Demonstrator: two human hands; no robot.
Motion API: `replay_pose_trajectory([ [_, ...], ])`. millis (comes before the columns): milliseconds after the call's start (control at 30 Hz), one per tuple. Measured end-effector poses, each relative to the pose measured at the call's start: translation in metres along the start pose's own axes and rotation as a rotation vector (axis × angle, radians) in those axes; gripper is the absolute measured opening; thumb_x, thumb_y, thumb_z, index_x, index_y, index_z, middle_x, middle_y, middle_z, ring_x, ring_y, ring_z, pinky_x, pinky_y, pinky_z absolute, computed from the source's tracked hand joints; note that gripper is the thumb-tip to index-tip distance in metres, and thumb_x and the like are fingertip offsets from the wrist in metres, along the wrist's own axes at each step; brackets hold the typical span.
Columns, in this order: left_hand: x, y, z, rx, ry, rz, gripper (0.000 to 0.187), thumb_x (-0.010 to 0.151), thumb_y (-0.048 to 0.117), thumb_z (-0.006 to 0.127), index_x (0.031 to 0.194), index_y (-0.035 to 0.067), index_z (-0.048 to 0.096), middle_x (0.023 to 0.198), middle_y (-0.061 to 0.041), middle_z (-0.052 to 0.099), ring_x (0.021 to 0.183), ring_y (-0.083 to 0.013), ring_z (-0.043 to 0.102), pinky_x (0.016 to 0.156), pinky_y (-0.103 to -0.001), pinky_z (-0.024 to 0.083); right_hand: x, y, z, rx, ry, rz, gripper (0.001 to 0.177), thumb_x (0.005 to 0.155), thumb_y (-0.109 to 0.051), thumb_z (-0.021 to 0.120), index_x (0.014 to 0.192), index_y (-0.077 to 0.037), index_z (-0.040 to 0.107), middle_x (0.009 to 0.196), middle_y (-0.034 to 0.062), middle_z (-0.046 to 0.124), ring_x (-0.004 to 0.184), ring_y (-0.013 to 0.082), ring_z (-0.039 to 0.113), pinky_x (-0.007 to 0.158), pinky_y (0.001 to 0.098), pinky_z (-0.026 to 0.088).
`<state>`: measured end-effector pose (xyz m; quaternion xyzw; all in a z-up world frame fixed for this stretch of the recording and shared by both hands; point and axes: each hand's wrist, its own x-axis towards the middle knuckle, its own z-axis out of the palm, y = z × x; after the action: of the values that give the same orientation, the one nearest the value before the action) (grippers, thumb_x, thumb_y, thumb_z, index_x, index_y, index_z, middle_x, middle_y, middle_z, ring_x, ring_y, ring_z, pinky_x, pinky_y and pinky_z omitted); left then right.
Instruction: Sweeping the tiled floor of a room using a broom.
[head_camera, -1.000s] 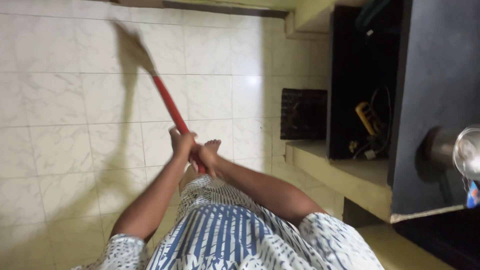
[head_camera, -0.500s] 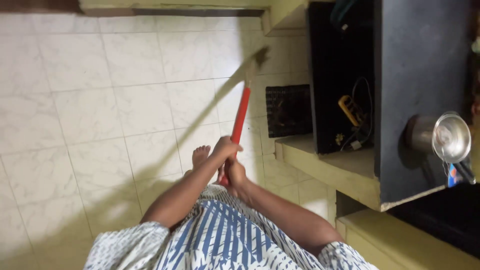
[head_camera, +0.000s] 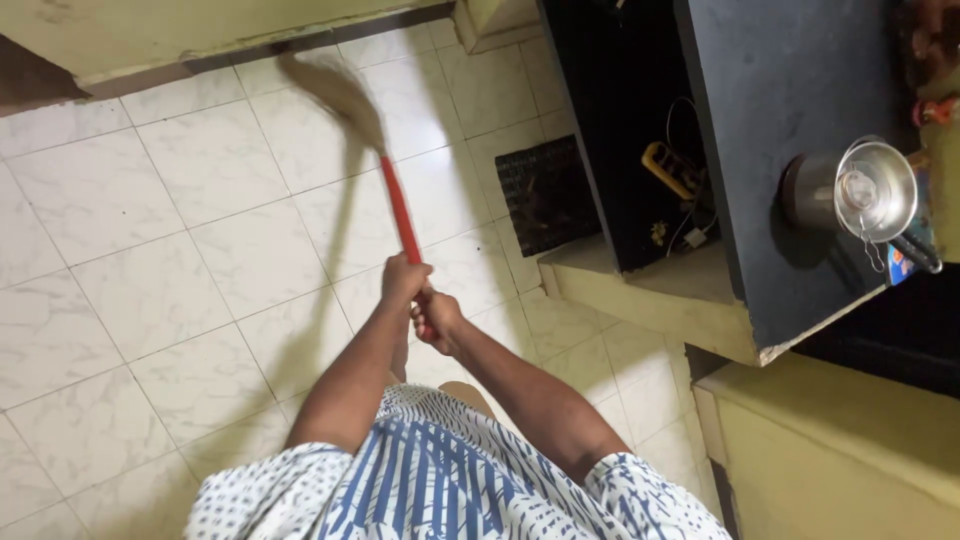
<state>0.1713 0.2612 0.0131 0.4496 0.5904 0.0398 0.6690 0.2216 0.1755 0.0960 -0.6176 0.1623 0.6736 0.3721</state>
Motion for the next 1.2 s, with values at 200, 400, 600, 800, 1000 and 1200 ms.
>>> replay_pose_trajectory([
  [200,-0.057,0.03,0.046,0.118,-0.169,0.106,0.047,0.075,0.025,0.08,0.115,0.004,0.068,0.077,-0.014,0.076,0.07,-0.0242,0.076,0.07,-0.038,0.059,-0.074,-0.01,-0.037,0.322,-0.101,0.006,0.041,0.108,-0.052,0.039,0.088,-0.017,0.049,0.057,-0.0029,0.047,0.042,0.0085,0.042,0.039,0.0229,0.037],
  [400,-0.141,0.036,0.038,0.136,0.021,0.212,0.081,0.075,0.029,0.079,0.145,0.006,0.043,0.087,-0.018,0.074,0.08,-0.0344,0.074,0.072,-0.043,0.058,-0.148,0.006,-0.044,0.384,-0.166,0.204,0.057,0.102,-0.066,0.041,0.08,-0.015,0.05,0.055,-0.0051,0.046,0.038,0.006,0.041,0.032,0.0203,0.033],
  [600,-0.01,0.031,0.038,0.288,0.062,0.223,0.06,0.078,0.027,0.08,0.128,0.002,0.057,0.092,-0.018,0.073,0.086,-0.0348,0.074,0.076,-0.044,0.058,-0.035,-0.031,-0.034,0.332,-0.211,-0.003,0.048,0.108,-0.054,0.04,0.082,-0.016,0.05,0.057,-0.0038,0.048,0.04,0.0061,0.041,0.036,0.021,0.034],
  [800,-0.047,0.069,0.047,0.151,-0.225,0.128,0.05,0.075,0.016,0.08,0.121,0.007,0.061,0.076,-0.013,0.072,0.07,-0.0237,0.073,0.067,-0.038,0.058,-0.049,-0.028,-0.041,0.506,-0.214,-0.143,0.043,0.11,-0.047,0.038,0.084,-0.014,0.047,0.06,-0.0016,0.048,0.047,0.0109,0.045,0.042,0.0248,0.039],
  [1000,-0.116,0.103,0.038,0.113,-0.185,0.219,0.037,0.08,0.016,0.071,0.115,0.004,0.062,0.073,-0.013,0.07,0.063,-0.0233,0.069,0.059,-0.039,0.057,-0.116,-0.025,-0.038,0.455,-0.054,0.027,0.047,0.106,-0.057,0.036,0.08,-0.019,0.046,0.057,-0.0071,0.046,0.042,0.0046,0.041,0.036,0.02,0.036],
  [1200,-0.014,0.064,0.083,0.096,-0.088,0.086,0.03,0.077,0.012,0.075,0.104,0.002,0.067,0.074,-0.013,0.072,0.064,-0.0238,0.072,0.06,-0.037,0.057,-0.012,-0.044,-0.084,0.492,-0.126,0.082,0.05,0.107,-0.058,0.038,0.081,-0.017,0.047,0.058,-0.0076,0.045,0.041,0.0031,0.04,0.036,0.0175,0.036],
])
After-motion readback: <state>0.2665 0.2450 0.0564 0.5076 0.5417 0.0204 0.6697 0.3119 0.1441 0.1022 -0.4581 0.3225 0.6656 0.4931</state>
